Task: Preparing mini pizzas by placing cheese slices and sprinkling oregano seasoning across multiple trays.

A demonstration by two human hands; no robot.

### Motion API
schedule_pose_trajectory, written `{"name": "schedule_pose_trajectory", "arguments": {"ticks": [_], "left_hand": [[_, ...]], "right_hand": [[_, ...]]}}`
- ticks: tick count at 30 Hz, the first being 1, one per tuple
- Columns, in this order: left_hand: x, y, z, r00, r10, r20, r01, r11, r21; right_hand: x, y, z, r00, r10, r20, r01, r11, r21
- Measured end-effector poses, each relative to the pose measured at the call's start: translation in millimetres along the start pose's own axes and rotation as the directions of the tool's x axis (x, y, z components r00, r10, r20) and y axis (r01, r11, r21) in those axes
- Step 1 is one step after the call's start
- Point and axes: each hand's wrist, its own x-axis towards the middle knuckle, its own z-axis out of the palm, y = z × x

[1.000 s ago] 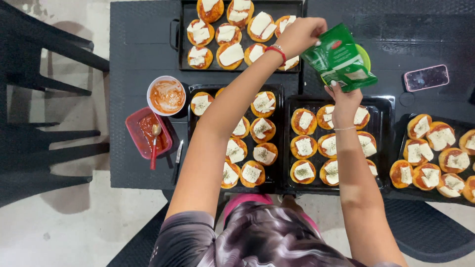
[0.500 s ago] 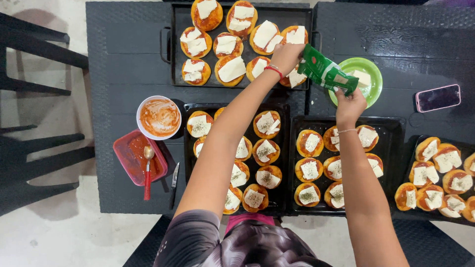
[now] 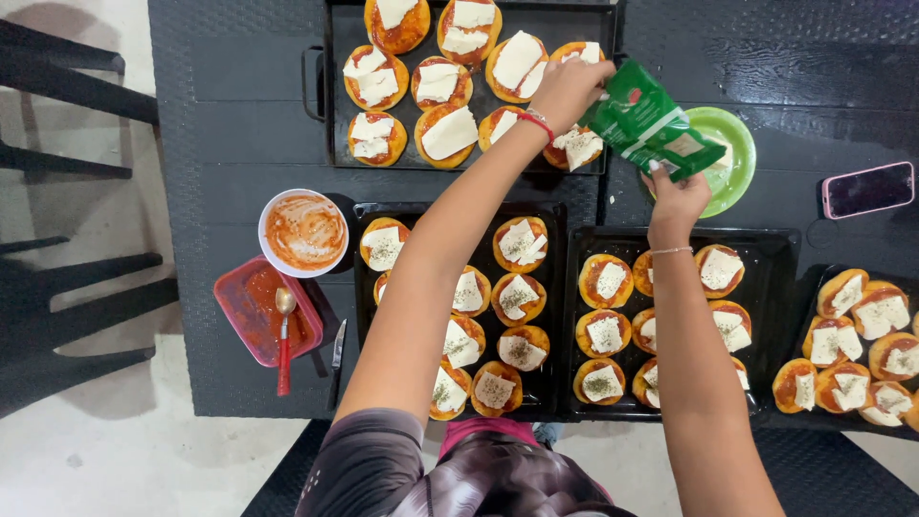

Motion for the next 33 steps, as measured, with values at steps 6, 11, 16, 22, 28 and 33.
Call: {"name": "schedule_pose_trajectory", "arguments": {"ticks": [6,11,16,22,28,33], "left_hand": [[48.5,-13.3,-19.9,0.989,0.027,-0.142,-0.015,0.996,0.086],[70.8,-57.7,6.4,0.975,-0.026,-0.221,0.067,0.981,0.180],[68.4,-58.1,5.9,0.984,-0.104,-0.143,0.118,0.989,0.091],[67.9,-67.3,8.5,0.980,-0.147,-0.136,0.156,0.986,0.052],[61.5,-69.8,-1.2,0.976,-0.066,-0.207,0.078,0.996,0.049],[54.4,-81.6,-35.9,0.967,-0.077,-0.243,0.111,0.985,0.129]], "right_hand": [[62.8,0.5,31.1,0.927,-0.371,-0.049,0.363,0.923,-0.126],[76.9,-19.2,47.7,0.834,-0.537,0.126,0.530,0.719,-0.449],[76.4,-35.1,54.5,0.834,-0.543,0.094,0.524,0.728,-0.442],[84.7,-36.3,62.5,0.854,-0.513,0.083,0.497,0.760,-0.418],[82.5,-30.2,69.9,0.947,-0.316,0.049,0.317,0.908,-0.275],[87.1,-19.3,101.8,0.970,-0.234,0.060,0.240,0.960,-0.143]]}}
